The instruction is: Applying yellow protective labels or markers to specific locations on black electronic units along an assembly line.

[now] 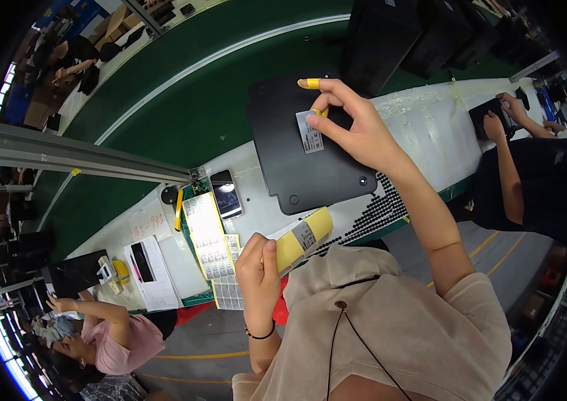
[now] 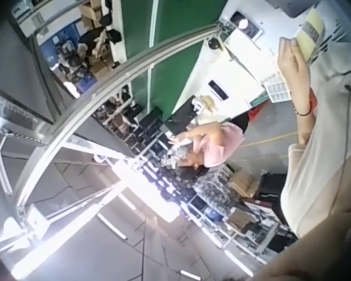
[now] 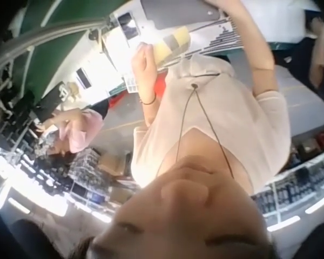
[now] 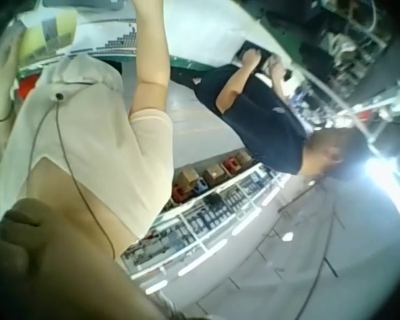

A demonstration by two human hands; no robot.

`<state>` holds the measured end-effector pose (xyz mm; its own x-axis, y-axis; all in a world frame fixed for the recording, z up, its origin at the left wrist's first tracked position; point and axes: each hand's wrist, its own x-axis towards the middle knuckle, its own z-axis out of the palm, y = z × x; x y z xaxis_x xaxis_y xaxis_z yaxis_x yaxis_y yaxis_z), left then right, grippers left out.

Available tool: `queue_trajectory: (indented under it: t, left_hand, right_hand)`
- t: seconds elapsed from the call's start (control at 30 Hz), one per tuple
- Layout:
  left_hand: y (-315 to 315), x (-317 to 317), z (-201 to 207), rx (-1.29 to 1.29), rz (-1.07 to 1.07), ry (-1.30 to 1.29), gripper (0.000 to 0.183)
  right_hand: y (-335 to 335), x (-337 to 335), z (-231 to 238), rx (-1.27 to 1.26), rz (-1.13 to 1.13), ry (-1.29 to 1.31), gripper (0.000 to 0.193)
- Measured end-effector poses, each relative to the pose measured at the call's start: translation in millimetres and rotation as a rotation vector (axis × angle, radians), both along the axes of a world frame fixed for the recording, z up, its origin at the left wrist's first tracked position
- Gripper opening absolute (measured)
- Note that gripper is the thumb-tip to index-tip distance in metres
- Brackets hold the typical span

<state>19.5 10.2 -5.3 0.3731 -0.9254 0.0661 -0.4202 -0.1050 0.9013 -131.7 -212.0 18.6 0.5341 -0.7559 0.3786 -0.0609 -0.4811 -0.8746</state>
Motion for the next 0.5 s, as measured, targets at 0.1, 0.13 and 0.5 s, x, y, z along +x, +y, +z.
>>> queue_trajectory:
  t: [0.1, 0.13, 0.5]
  left_hand:
    - [-2.2, 0.3, -0.6, 0.004, -0.01, -0.005, 0.033]
    - [-2.6, 0.5, -0.6, 0.005, -0.011, -0.006, 0.033]
    - [18.2, 45.6, -41.4, 0.106, 0.044, 0.181, 0.034]
  right_hand:
    - [0.5, -0.5, -0.2, 0.018, 0.008, 0.019, 0.042]
    - [0.7, -0.5, -0.3, 0.015, 0.0, 0.019, 0.042]
    - [-0.4, -4.3, 2.6, -0.045, -0.017, 0.096, 0.038]
